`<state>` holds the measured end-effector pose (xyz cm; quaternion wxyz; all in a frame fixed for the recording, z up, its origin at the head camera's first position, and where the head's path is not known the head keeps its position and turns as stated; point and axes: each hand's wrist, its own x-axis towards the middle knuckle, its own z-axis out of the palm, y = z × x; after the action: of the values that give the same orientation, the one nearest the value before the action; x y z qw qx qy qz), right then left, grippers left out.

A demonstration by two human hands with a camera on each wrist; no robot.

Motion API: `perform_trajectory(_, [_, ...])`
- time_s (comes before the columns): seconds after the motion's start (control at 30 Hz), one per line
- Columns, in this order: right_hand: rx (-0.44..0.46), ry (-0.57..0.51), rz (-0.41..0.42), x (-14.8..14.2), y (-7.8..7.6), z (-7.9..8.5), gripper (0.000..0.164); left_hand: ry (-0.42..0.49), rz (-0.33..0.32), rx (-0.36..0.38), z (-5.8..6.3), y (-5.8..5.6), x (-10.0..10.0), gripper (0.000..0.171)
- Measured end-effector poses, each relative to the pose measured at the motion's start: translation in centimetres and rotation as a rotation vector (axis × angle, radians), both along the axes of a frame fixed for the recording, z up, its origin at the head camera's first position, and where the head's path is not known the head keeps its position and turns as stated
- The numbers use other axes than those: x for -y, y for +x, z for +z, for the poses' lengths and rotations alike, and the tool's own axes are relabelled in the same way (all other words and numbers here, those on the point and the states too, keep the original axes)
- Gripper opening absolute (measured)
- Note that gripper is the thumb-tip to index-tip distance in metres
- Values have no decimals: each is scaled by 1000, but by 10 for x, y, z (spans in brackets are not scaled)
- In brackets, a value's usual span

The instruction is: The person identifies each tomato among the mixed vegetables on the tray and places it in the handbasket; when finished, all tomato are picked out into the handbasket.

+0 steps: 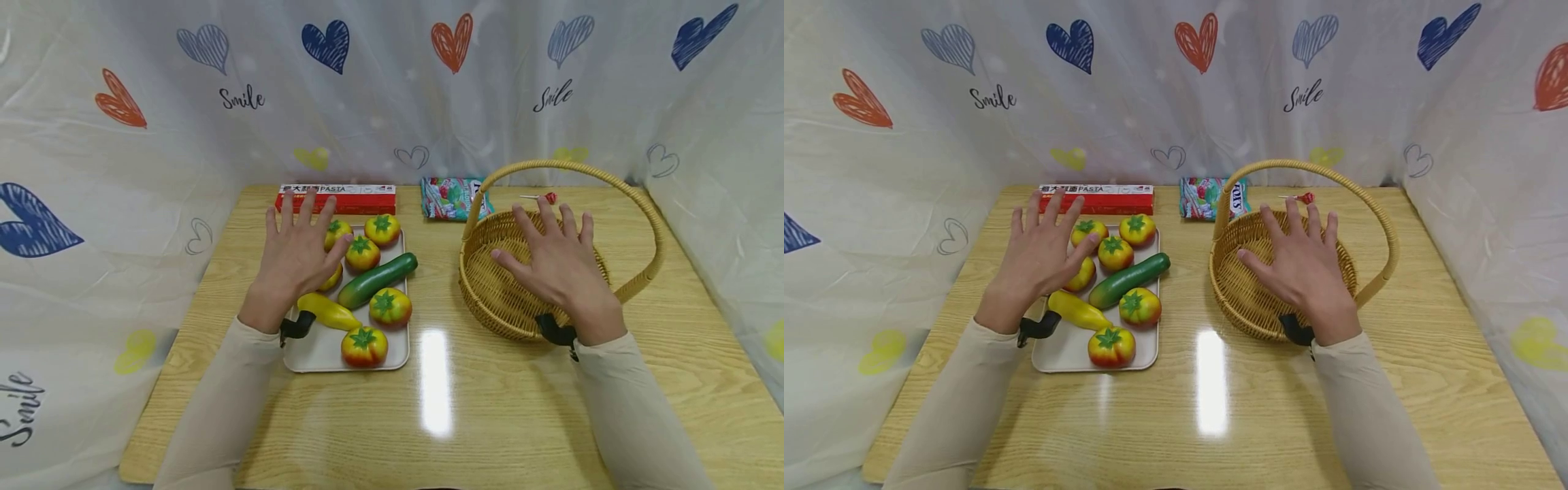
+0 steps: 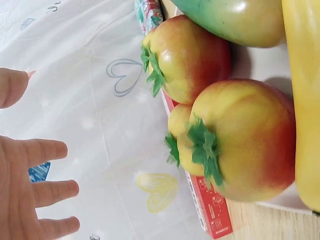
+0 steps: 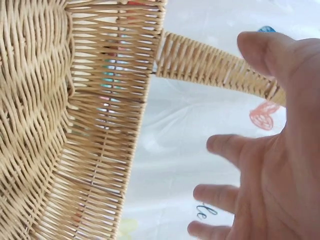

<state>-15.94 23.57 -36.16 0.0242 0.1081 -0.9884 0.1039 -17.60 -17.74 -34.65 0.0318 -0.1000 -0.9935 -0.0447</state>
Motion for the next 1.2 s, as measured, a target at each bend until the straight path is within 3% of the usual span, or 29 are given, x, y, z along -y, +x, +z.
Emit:
perform_trajectory(0.13, [-8,-78,63,-4,6,5,85,50,-28,2,0,-1,18,77])
perform_trajectory(0.43, [8,-281,242,-23,37,23,82,263,-104,22,-1,3,86,71])
perform_trajectory(0.63, [-40,-366,300,-17,53,18,81,390,-95,109,-22,-1,112,65])
perform_trajectory(0.77, [-65,-417,386,4,53,2,78,440,-65,209,-45,-11,119,62])
perform_trajectory(0.9, [-33,-468,498,31,50,-12,73,480,-58,287,-65,-24,119,60])
perform_trajectory(1.03, [37,-482,558,58,45,-21,69,423,-62,364,-77,-36,114,62])
perform_trajectory(1.2, [93,-473,594,89,34,-25,66,330,-48,452,-84,-47,108,67])
